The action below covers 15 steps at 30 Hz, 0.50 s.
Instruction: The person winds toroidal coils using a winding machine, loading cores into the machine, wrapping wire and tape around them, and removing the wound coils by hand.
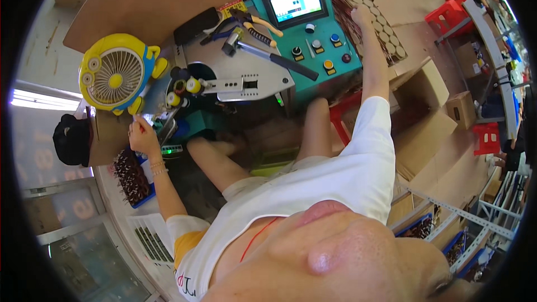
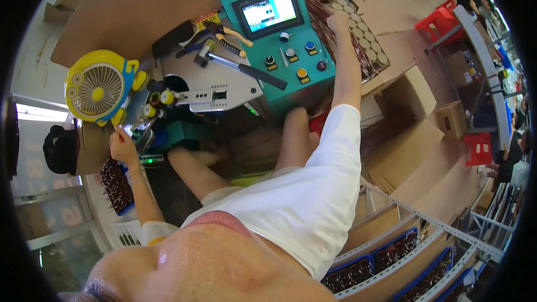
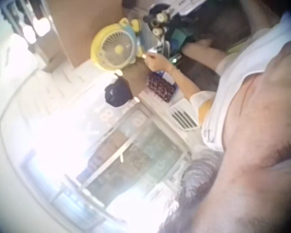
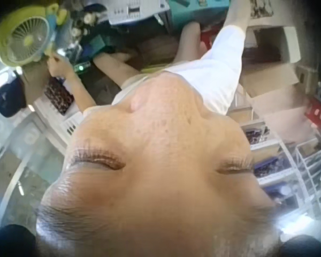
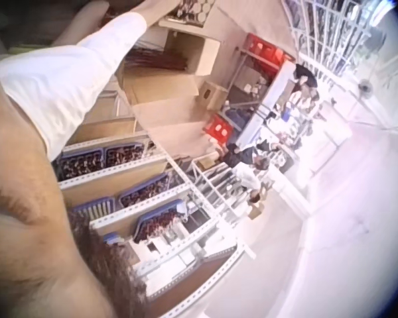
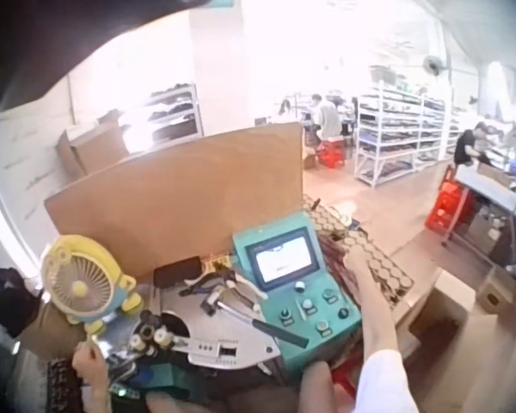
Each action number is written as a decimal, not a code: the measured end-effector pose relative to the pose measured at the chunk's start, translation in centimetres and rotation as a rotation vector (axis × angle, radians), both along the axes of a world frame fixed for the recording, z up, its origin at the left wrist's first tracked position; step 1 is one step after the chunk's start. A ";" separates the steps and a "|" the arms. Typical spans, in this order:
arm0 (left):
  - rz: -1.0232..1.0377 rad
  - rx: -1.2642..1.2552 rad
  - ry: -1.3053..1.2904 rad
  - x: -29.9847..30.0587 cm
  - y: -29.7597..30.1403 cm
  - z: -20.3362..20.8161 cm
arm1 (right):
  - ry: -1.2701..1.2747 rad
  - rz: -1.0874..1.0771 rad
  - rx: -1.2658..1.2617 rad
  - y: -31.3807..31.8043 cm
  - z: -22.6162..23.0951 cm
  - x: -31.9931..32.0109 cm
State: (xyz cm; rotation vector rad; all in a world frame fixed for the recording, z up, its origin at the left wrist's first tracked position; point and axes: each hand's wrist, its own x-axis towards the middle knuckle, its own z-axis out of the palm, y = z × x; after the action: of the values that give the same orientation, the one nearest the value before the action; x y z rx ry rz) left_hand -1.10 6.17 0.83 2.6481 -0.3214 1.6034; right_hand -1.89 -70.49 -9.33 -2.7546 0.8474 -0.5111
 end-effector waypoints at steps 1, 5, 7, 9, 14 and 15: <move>-0.019 -0.002 -0.012 -0.1 0.1 0.0 | -0.004 0.009 0.007 -0.2 0.0 1.2; 0.021 0.004 -0.045 -0.8 0.1 0.5 | -0.305 0.025 0.143 0.4 -0.1 4.5; -0.051 -0.019 -0.023 1.4 -1.5 0.0 | -0.541 -0.065 0.407 -4.6 -0.8 3.3; -0.037 -0.011 -0.003 0.7 -0.7 0.4 | -0.549 -0.028 0.417 -2.9 1.6 3.7; -0.036 -0.061 0.085 -0.1 0.2 0.2 | -0.806 0.429 1.623 5.0 11.7 0.5; -0.054 -0.062 0.124 -0.2 0.1 0.4 | -0.812 0.543 1.705 7.1 13.2 -0.5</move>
State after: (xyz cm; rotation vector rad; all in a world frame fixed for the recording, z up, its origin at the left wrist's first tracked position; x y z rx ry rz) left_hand -1.33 6.24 1.25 2.6530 -0.3299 1.4032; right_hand -2.38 -63.38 3.87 -0.9366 0.0690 -0.3872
